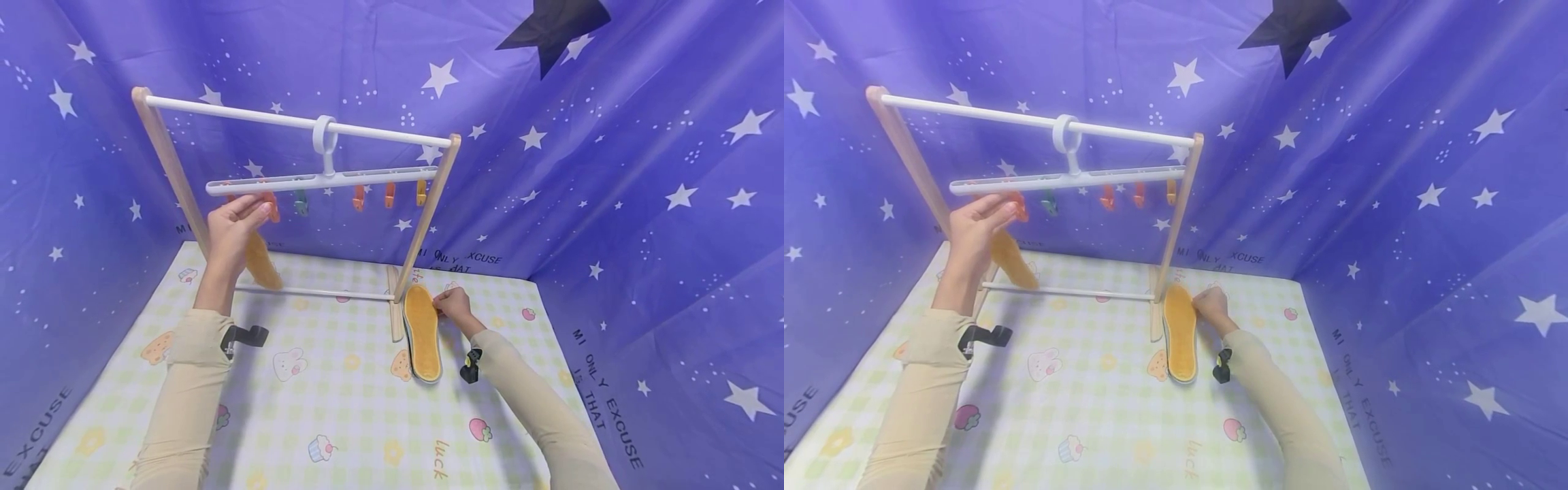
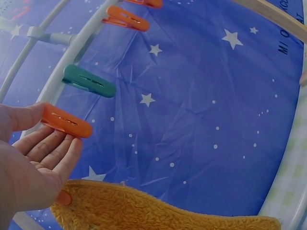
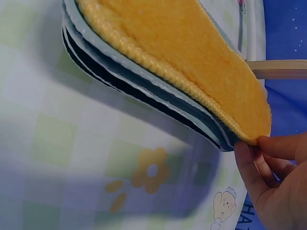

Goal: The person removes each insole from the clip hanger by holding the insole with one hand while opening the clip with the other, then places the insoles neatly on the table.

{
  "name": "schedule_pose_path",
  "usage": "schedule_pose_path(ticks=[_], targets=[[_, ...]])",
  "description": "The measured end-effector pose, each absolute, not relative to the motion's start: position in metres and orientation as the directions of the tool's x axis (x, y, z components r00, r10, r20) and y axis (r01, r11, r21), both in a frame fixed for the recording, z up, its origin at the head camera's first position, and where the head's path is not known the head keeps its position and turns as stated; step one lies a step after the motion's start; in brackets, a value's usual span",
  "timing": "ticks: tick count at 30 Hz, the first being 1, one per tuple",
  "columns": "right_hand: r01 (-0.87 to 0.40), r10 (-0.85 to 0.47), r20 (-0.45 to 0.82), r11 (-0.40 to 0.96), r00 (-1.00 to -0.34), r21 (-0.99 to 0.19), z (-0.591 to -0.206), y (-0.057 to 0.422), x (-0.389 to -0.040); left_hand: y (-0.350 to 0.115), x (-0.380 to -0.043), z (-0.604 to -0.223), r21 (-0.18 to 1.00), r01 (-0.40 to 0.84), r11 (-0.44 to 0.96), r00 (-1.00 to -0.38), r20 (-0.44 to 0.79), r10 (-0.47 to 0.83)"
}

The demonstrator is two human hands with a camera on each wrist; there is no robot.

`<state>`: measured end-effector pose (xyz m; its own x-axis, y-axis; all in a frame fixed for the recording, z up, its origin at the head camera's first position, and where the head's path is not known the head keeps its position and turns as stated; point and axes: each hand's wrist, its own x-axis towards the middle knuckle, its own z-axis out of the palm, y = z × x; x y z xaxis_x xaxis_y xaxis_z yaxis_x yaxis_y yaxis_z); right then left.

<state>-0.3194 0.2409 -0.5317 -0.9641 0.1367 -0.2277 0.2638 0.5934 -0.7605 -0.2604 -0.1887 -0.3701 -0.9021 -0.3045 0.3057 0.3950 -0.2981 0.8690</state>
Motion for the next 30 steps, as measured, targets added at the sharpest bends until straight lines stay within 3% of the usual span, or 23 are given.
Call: schedule_pose_path(ticks=[24, 30], targets=[[0.277, 0.139, -0.244, 0.611, -0.960, -0.742, -0.5331, 0.2433, -0.3154, -0.1857, -0.2560, -0.3660, 0.952, 0.240, -0.188, -0.943, 0.183, -0.279], [0.279, 0.149, -0.239, 0.621, -0.959, -0.733, -0.5327, 0.2426, -0.3138, -0.1869, -0.2535, -0.3645, 0.981, 0.189, -0.050, -0.933, 0.164, -0.319]])
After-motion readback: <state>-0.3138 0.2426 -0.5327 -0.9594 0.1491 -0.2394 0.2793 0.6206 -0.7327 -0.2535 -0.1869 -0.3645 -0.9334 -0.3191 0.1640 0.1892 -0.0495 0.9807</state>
